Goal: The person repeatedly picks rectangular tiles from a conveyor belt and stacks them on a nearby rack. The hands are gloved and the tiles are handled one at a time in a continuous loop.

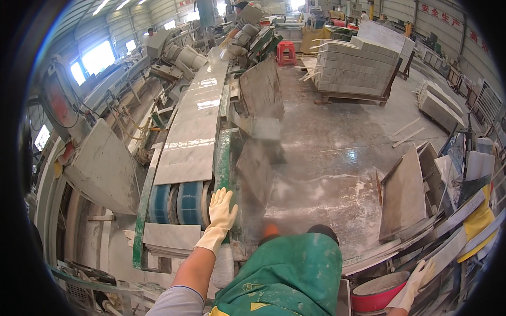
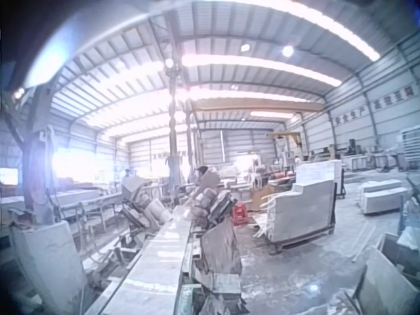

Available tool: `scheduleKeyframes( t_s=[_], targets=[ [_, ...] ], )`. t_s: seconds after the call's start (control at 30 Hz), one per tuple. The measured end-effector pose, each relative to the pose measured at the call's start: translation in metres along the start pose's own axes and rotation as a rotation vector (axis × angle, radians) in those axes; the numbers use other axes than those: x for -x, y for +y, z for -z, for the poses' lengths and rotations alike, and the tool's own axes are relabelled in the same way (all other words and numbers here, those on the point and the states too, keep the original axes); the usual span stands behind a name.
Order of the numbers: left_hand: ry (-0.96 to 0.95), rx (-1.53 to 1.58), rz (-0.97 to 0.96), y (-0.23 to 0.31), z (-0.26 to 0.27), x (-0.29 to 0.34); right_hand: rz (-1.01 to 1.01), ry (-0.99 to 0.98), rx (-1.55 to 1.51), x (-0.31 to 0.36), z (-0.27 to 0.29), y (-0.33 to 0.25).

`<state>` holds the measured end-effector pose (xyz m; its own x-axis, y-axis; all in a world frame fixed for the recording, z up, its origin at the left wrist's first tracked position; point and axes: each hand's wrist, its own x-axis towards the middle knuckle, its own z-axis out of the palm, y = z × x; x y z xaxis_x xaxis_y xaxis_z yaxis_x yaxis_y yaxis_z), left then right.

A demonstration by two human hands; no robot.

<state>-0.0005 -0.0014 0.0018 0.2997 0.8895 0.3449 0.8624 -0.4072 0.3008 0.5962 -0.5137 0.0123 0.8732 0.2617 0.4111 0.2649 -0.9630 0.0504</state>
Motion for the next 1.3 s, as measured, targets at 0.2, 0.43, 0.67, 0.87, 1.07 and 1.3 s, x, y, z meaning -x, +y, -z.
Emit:
scheduleKeyframes(
  t_s=[0.2,0.43,0.67,0.87,1.07,1.3],
  targets=[
    [0.014,0.052,0.0,0.0,0.002,0.0,0.017,0.0,-0.012,0.006,0.005,-0.004],
    [0.023,0.064,0.0,0.001,0.003,0.0,0.005,-0.009,0.003,0.015,0.015,-0.014],
    [0.033,0.04,0.012,-0.001,-0.004,0.001,-0.221,-0.095,-0.023,0.005,0.023,-0.008],
    [0.095,0.054,-0.002,0.001,-0.006,0.0,-0.141,-0.043,0.118,-0.023,-0.025,0.036],
    [0.121,0.126,-0.011,0.0,-0.007,-0.001,-0.178,-0.141,-0.027,-0.045,-0.05,0.04],
    [0.08,0.156,0.009,0.0,-0.005,0.002,-0.367,-0.287,-0.22,-0.048,-0.026,0.043]
  ],
)
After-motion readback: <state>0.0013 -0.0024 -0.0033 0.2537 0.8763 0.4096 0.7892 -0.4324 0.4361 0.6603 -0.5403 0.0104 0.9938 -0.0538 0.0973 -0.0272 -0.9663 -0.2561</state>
